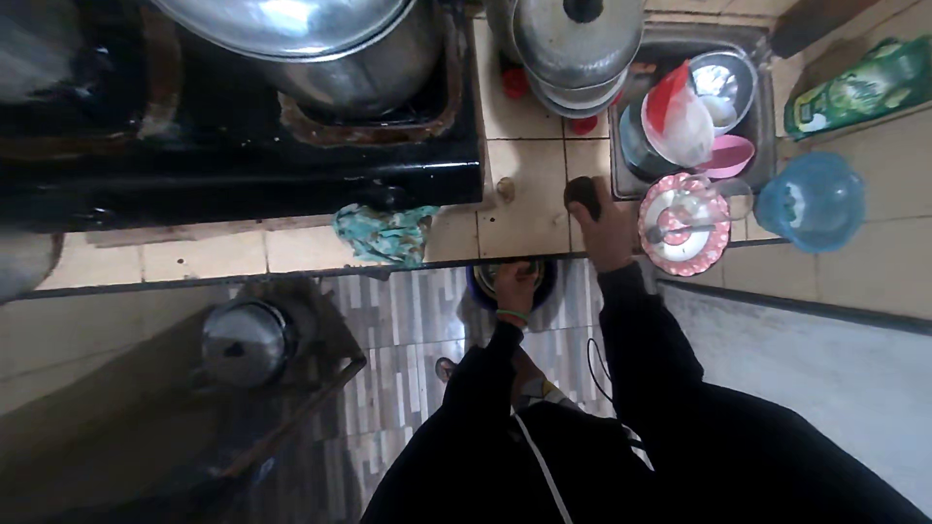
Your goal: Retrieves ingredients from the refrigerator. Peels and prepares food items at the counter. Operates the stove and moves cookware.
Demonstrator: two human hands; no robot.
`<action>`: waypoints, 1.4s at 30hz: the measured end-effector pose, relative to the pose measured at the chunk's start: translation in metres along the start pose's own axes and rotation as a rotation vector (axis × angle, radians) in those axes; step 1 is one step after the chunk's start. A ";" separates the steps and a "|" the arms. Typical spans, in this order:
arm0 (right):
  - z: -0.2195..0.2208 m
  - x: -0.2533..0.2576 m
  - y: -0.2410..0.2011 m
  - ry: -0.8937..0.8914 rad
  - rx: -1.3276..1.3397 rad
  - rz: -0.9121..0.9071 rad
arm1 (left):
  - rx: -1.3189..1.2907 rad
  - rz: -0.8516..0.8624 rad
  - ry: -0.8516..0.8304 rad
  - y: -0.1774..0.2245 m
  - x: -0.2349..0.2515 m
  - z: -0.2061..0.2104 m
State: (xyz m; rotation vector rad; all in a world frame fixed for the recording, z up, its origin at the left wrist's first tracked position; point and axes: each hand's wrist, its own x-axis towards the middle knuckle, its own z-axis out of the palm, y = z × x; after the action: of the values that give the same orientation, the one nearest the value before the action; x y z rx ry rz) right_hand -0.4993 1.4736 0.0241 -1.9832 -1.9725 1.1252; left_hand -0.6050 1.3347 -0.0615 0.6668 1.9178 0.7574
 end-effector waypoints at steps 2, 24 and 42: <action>0.029 0.013 0.008 -0.150 -0.180 0.109 | 0.002 -0.007 -0.008 0.000 0.000 0.000; 0.009 0.046 0.022 -0.111 -0.135 -0.066 | 0.052 0.036 -0.063 0.005 -0.001 -0.010; 0.051 0.121 0.077 0.209 -0.406 -0.426 | 0.170 -0.019 -0.031 -0.041 -0.044 -0.034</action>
State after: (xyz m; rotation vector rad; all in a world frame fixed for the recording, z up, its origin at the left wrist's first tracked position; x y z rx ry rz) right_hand -0.4819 1.5517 -0.1049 -1.6165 -2.4816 0.4297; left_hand -0.6227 1.2684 -0.0541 0.7592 1.9720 0.5727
